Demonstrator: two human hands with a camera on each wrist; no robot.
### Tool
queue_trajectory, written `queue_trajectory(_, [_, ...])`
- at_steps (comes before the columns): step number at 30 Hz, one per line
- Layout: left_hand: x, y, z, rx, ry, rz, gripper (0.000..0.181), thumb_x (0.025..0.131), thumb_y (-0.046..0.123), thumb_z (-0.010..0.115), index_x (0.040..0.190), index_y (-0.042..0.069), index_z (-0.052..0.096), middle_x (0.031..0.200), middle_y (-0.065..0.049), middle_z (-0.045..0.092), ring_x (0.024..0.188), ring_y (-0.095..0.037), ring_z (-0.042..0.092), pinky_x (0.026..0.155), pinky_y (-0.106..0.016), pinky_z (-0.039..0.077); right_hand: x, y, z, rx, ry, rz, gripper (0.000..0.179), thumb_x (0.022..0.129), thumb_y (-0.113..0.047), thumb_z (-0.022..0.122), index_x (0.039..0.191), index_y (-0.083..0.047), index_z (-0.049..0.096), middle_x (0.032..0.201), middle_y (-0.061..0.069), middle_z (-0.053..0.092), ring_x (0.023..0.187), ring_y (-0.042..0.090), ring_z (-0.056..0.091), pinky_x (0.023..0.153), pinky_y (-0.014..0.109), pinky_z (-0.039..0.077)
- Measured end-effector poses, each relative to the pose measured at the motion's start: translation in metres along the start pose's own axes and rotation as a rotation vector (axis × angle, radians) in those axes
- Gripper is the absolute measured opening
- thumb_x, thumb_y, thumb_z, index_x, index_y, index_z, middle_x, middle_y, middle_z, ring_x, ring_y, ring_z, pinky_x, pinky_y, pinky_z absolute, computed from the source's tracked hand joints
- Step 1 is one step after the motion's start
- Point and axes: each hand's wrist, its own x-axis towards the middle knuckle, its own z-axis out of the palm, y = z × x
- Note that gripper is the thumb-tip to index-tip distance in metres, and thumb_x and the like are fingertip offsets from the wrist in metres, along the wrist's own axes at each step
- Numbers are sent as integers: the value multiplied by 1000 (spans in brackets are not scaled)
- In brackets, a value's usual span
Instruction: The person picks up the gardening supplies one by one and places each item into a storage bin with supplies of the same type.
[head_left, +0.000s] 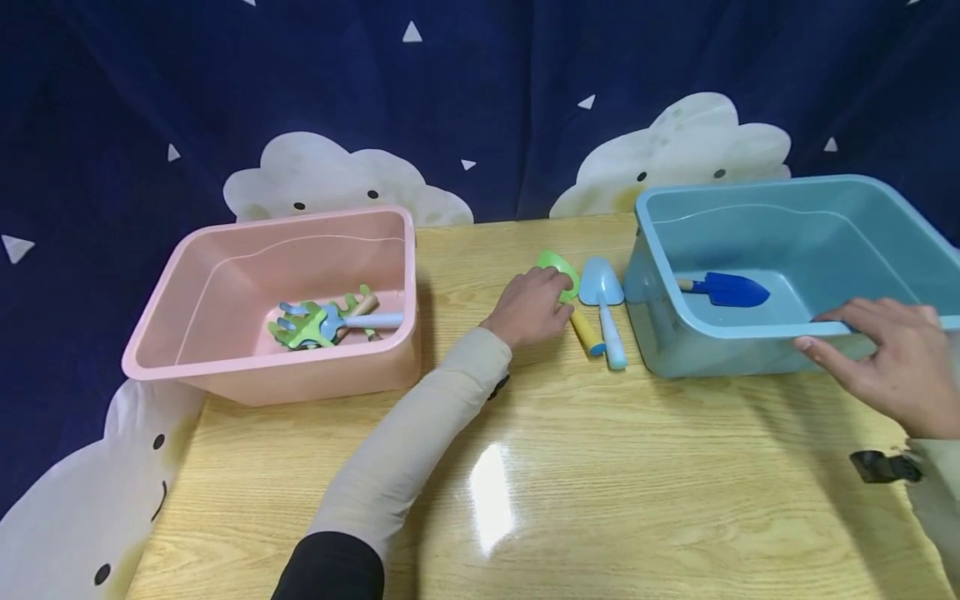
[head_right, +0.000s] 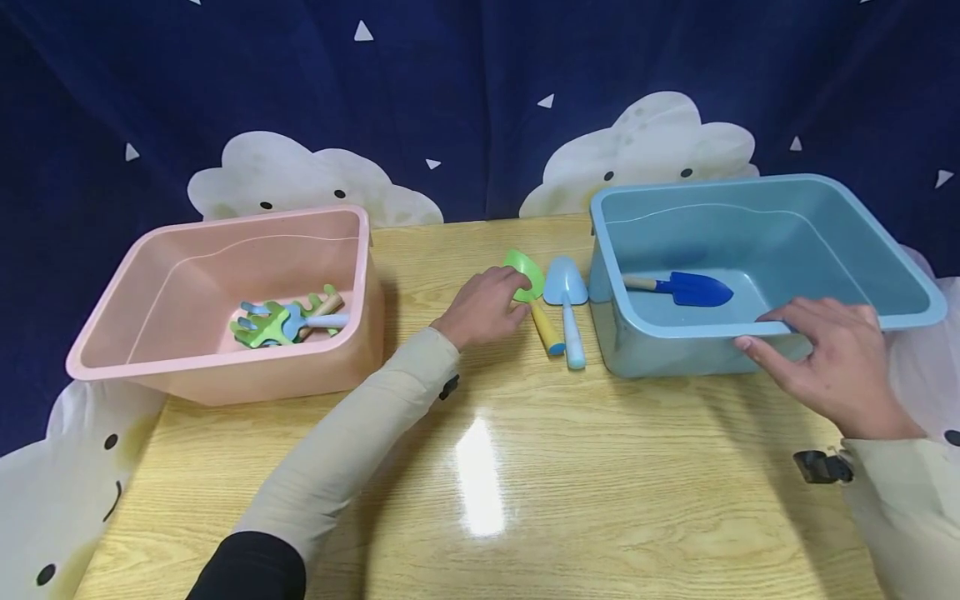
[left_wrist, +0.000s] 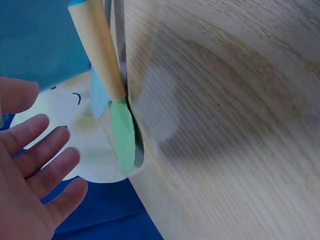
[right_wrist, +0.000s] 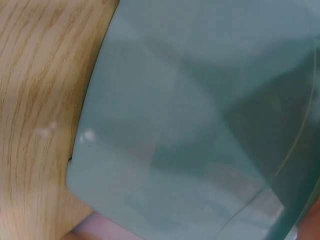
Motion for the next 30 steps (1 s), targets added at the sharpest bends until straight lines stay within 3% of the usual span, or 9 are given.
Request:
queue_trajectory(7, [4, -5, 6, -74, -78, -60, 29, 96, 26, 54, 118, 12, 67, 113, 0, 69, 98, -14, 64, 81, -32, 53, 1, 0, 3, -17, 36, -29, 49, 85, -48, 71, 84, 0, 69, 79, 22, 69, 68, 41, 51, 66, 49, 24])
queue_trajectory(10, [7, -8, 8, -79, -121, -111, 20, 97, 27, 53, 100, 13, 66, 94, 2, 64, 83, -12, 57, 70, -27, 48, 0, 0, 4, -19, 31, -18, 46, 84, -46, 72, 84, 0, 68, 79, 21, 69, 67, 41, 51, 67, 50, 24])
queue_trajectory(14, [10, -5, 9, -101, -173, -212, 28, 97, 30, 51, 72, 17, 50, 69, 4, 43, 65, -12, 41, 55, -26, 35, -2, 1, 5, -15, 28, -3, 42, 81, -42, 74, 84, -1, 68, 80, 21, 70, 68, 41, 51, 67, 51, 24])
queue_trajectory(18, [14, 4, 14, -160, -184, -351, 38, 98, 35, 50, 63, 20, 44, 60, 6, 38, 57, -11, 39, 49, -26, 33, -3, 2, 5, -8, 31, 6, 38, 79, -38, 74, 85, -2, 68, 82, 20, 70, 71, 39, 51, 67, 51, 24])
queue_trajectory(19, [15, 7, 15, -179, -180, -388, 40, 98, 37, 49, 62, 20, 45, 60, 5, 40, 56, -11, 41, 49, -26, 34, -2, 2, 4, -7, 30, 11, 37, 78, -38, 75, 85, -2, 68, 82, 20, 70, 71, 36, 50, 67, 50, 24])
queue_trajectory(21, [17, 13, 20, -208, -177, -458, 45, 99, 45, 47, 61, 20, 47, 60, 5, 43, 56, -12, 44, 50, -27, 35, -3, 2, 4, 7, 31, 23, 34, 77, -36, 76, 84, -4, 68, 81, 18, 70, 72, 12, 50, 68, 50, 23])
queue_trajectory(23, [19, 18, 27, -232, -178, -515, 51, 98, 54, 43, 60, 21, 49, 61, 4, 46, 57, -13, 47, 51, -27, 36, -3, 2, 4, 24, 40, 26, 33, 75, -36, 76, 83, -4, 68, 80, 17, 70, 75, -11, 40, 68, 50, 23])
queue_trajectory(25, [22, 24, 34, -253, -181, -564, 55, 96, 61, 42, 59, 21, 48, 61, 4, 48, 58, -13, 49, 51, -28, 37, -4, 2, 4, 38, 53, 19, 35, 76, -39, 76, 81, -4, 68, 78, 17, 69, 82, -25, 25, 67, 48, 22])
queue_trajectory(30, [24, 34, 47, -293, -158, -654, 50, 91, 57, 53, 56, 22, 45, 61, 4, 47, 59, -14, 50, 51, -28, 37, -3, 2, 5, 40, 66, -5, 40, 78, -43, 74, 80, -4, 67, 77, 17, 69, 87, -28, 19, 66, 43, 21])
